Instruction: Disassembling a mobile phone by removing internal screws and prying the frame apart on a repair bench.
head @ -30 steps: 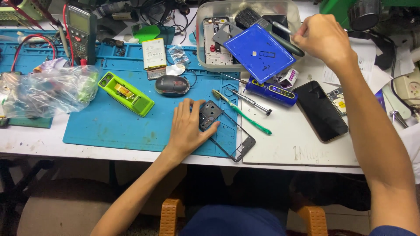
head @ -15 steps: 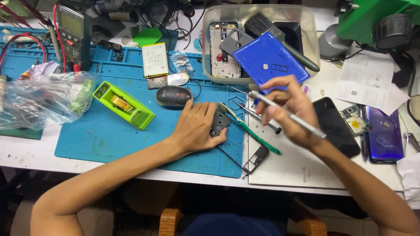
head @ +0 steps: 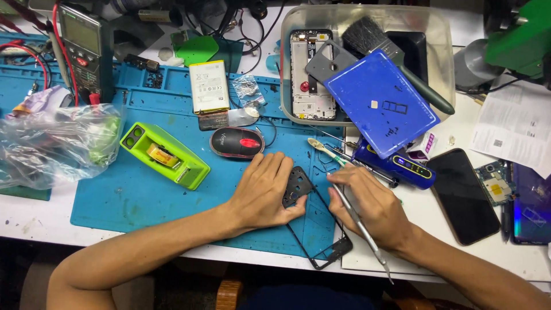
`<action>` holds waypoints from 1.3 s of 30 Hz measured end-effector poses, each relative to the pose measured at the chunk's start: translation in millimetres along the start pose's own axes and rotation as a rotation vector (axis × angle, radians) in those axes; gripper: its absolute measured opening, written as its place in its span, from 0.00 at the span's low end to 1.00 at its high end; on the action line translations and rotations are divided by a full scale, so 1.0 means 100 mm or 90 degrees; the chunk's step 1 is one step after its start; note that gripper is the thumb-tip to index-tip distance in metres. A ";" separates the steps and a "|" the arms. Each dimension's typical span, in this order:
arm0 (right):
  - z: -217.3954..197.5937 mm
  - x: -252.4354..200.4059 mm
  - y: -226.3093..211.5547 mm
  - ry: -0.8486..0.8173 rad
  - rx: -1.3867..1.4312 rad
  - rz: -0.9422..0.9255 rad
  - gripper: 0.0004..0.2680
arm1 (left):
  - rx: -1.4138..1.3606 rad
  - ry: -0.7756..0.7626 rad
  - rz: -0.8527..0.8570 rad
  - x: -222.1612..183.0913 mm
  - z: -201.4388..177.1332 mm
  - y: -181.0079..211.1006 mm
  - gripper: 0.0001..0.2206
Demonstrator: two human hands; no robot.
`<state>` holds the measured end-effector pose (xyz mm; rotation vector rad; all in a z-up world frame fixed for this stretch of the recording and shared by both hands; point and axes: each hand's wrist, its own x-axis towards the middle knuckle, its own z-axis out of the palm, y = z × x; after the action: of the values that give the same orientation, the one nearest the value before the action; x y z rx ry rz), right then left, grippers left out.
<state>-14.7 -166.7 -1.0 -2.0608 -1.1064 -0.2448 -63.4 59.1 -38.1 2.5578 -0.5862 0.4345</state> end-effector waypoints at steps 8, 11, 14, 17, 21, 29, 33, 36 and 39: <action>0.25 -0.12 -0.01 -0.067 0.147 0.085 0.03 | -0.020 -0.018 0.000 -0.03 0.00 -0.02 0.19; 0.24 -0.11 -0.01 -0.066 0.147 0.087 0.02 | -0.030 -0.023 0.003 -0.01 -0.01 -0.02 0.18; 0.23 -0.09 -0.02 -0.068 0.130 0.091 0.01 | -0.041 -0.036 0.000 -0.02 -0.03 -0.01 0.17; 0.20 -0.04 -0.07 -0.078 0.102 0.067 0.02 | -0.057 -0.046 -0.010 -0.01 -0.03 -0.01 0.17; 0.20 -0.06 -0.05 -0.094 0.078 0.005 0.01 | -0.067 -0.071 -0.021 -0.01 -0.05 -0.02 0.18; 0.22 -0.06 0.00 -0.090 0.135 0.088 0.02 | -0.066 -0.097 -0.013 0.00 -0.08 0.00 0.17; 0.20 -0.03 0.02 -0.091 0.170 0.115 0.02 | -0.071 -0.127 -0.023 0.01 -0.09 0.02 0.17; 0.16 0.04 0.00 -0.104 0.184 0.136 0.02 | -0.073 -0.128 -0.028 0.00 -0.09 0.02 0.16; 0.16 0.05 -0.01 -0.109 0.175 0.133 0.02 | -0.069 -0.131 -0.031 0.01 -0.10 0.04 0.16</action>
<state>-15.4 -151.9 -9.0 -1.9543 -0.9544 0.1812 -65.7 60.7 -28.2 2.5237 -0.6006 0.1186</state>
